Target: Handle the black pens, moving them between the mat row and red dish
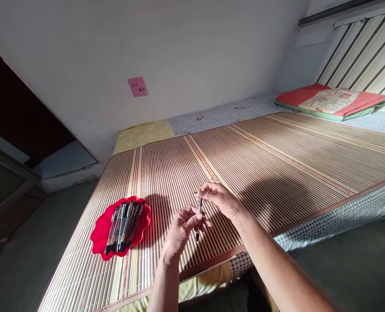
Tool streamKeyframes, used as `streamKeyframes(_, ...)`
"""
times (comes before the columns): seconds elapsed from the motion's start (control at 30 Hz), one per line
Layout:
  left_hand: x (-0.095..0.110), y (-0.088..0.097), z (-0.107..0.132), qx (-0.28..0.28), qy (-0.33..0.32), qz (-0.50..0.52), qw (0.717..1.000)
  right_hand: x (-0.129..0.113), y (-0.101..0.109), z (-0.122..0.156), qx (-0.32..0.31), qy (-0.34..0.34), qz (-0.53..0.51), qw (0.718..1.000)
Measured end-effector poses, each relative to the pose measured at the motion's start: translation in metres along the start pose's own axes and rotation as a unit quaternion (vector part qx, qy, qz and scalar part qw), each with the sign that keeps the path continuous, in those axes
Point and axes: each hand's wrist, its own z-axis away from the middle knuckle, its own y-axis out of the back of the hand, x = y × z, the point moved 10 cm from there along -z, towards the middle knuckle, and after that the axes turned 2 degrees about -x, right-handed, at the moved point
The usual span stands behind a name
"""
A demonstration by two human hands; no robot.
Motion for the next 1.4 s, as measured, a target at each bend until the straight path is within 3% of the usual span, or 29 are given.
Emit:
streamKeyframes(0.17,0.003,0.000,0.001,0.003,-0.008,-0.004,1.000,-0.003,-0.010,0.002,-0.059,0.001,-0.017,0.998)
streamKeyframes(0.37,0.002,0.001,0.000,0.009,-0.011,-0.018,1.000,0.004,-0.003,0.001,-0.006,-0.012,-0.011,1.000)
streamKeyframes(0.5,0.002,0.008,-0.001,0.057,-0.017,-0.054,0.997,0.005,0.000,-0.002,0.019,-0.009,0.016,1.000)
streamKeyframes(0.7,0.004,0.026,0.005,0.182,-0.035,-0.140,0.973,0.012,-0.004,-0.005,0.076,0.007,0.028,0.997)
streamKeyframes(0.83,0.010,0.030,0.004,0.184,-0.051,-0.127,0.973,0.013,-0.021,-0.006,0.008,0.012,0.074,0.997)
streamKeyframes(0.9,0.015,0.032,0.003,0.174,-0.061,-0.142,0.973,0.008,-0.015,-0.005,0.005,0.018,0.094,0.995)
streamKeyframes(1.03,0.023,0.051,0.008,0.229,-0.068,-0.197,0.951,0.000,0.031,-0.003,0.118,0.049,0.213,0.969)
streamKeyframes(1.13,0.018,0.060,0.008,0.250,-0.059,-0.183,0.949,0.018,0.046,-0.005,0.155,0.055,0.303,0.939)
streamKeyframes(1.27,0.006,0.060,0.004,0.241,-0.045,-0.158,0.956,0.046,0.044,-0.009,0.176,0.042,0.337,0.924)
streamKeyframes(1.4,-0.003,0.063,0.004,0.247,-0.028,-0.130,0.960,0.045,0.024,-0.008,0.147,0.001,0.366,0.919)
